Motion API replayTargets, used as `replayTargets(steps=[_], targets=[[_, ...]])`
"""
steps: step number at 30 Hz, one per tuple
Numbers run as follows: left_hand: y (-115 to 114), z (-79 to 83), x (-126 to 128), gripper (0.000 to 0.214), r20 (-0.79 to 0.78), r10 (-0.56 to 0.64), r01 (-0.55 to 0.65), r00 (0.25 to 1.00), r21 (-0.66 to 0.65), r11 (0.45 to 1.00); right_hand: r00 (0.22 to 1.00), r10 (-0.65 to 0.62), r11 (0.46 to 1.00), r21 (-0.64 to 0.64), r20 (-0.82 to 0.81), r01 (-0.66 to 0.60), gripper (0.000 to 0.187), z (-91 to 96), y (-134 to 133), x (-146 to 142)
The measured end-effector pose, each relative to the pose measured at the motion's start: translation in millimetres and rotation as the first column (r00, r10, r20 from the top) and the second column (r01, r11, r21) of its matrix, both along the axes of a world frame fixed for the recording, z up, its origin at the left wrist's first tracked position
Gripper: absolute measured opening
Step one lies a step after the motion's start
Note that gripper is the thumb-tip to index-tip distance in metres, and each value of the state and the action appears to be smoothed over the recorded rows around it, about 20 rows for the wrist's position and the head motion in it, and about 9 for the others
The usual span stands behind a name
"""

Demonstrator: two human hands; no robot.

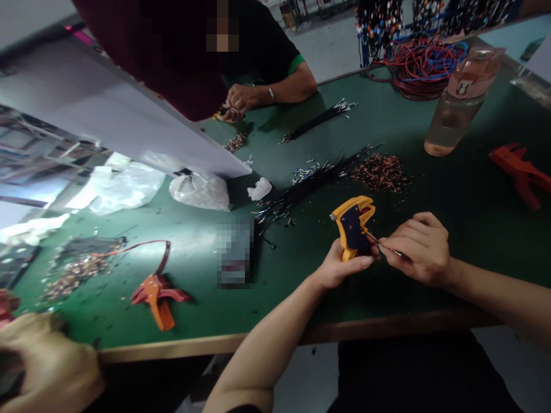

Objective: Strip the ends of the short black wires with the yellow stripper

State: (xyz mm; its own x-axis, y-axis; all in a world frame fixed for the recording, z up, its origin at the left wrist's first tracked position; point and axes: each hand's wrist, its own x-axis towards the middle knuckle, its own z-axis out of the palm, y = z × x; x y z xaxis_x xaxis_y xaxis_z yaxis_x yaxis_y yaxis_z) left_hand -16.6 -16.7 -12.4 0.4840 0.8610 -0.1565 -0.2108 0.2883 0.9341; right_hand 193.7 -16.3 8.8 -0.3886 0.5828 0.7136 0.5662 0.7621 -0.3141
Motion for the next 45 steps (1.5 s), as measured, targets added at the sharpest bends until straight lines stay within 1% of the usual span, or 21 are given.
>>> replayTargets(steps=[6,9,12,14,19,24,27,28,29,30,31,33,34,35,37,38,41,43,45], targets=[[-2,0.6,1,0.042,-0.034,0.044,-0.044,0.998,-0.005,0.999,0.999,0.047,0.999,0.014,0.005,-0.047,0.007,-1.2,-1,0],[-2,-4.4,2,0.043,-0.054,0.058,-0.058,0.997,0.006,0.998,0.999,0.044,0.999,-0.025,0.023,-0.044,0.007,-1.2,-1,1],[-3,-8.1,1,0.044,-0.093,0.069,-0.069,0.993,0.011,0.998,0.999,0.025,1.000,-0.007,0.047,-0.025,0.009,-1.3,-2,1],[-4,-7.8,1,0.045,-0.107,0.079,-0.078,0.991,0.017,0.997,0.998,0.021,1.000,0.006,0.051,-0.021,0.009,-1.1,-2,0],[-5,-5.7,2,0.047,-0.136,0.094,-0.092,0.986,0.027,0.995,0.999,0.027,0.999,-0.022,0.040,-0.026,0.008,0.4,-2,-1],[-5,-9.6,3,0.045,-0.126,0.120,-0.120,0.985,0.007,0.993,0.999,0.028,0.999,0.036,0.039,-0.029,0.006,0.3,-1,-2],[-3,-8.3,2,0.042,-0.093,0.158,-0.161,0.983,-0.028,0.987,0.998,0.043,0.998,0.037,-0.037,-0.042,0.008,3.7,0,-1],[-2,-7.0,1,0.042,-0.067,0.161,-0.164,0.985,-0.039,0.986,0.995,0.036,0.999,0.005,-0.092,-0.036,0.008,5.6,0,0],[0,-5.5,0,0.043,-0.028,0.162,-0.163,0.986,-0.048,0.985,0.987,0.020,0.998,-0.054,-0.157,-0.029,0.009,7.7,1,0],[1,-4.1,-1,0.046,0.019,0.151,-0.150,0.988,-0.058,0.987,0.973,-0.013,0.990,-0.141,-0.229,-0.020,0.011,9.6,2,1],[3,-3.0,-2,0.050,0.068,0.131,-0.126,0.989,-0.067,0.990,0.950,-0.061,0.969,-0.248,-0.306,-0.018,0.013,10.9,3,2],[5,-2.4,-5,0.055,0.142,0.065,-0.054,0.988,-0.080,0.995,0.871,-0.185,0.887,-0.459,-0.456,-0.052,0.014,11.2,7,4],[5,-3.0,-7,0.056,0.161,0.028,-0.015,0.986,-0.084,0.996,0.816,-0.244,0.839,-0.535,-0.524,-0.093,0.013,10.1,9,5],[6,-4.2,-8,0.056,0.175,-0.008,0.023,0.985,-0.085,0.996,0.758,-0.289,0.800,-0.582,-0.585,-0.144,0.013,8.4,12,5],[6,-7.0,-10,0.058,0.191,-0.074,0.092,0.979,-0.083,0.992,0.670,-0.325,0.748,-0.615,-0.667,-0.249,0.016,4.1,16,6],[5,-8.2,-10,0.059,0.197,-0.107,0.125,0.975,-0.083,0.989,0.650,-0.325,0.732,-0.618,-0.687,-0.287,0.019,2.1,18,5],[4,-9.2,-11,0.062,0.201,-0.189,0.210,0.961,-0.086,0.974,0.650,-0.305,0.697,-0.628,-0.696,-0.346,0.022,-1.6,21,4],[4,-7.8,-11,0.061,0.206,-0.221,0.241,0.953,-0.077,0.968,0.652,-0.296,0.680,-0.633,-0.698,-0.370,0.022,-3.0,21,4],[4,-6.6,-10,0.059,0.220,-0.241,0.261,0.945,-0.065,0.963,0.635,-0.296,0.665,-0.632,-0.713,-0.398,0.022,-4.8,22,3]])
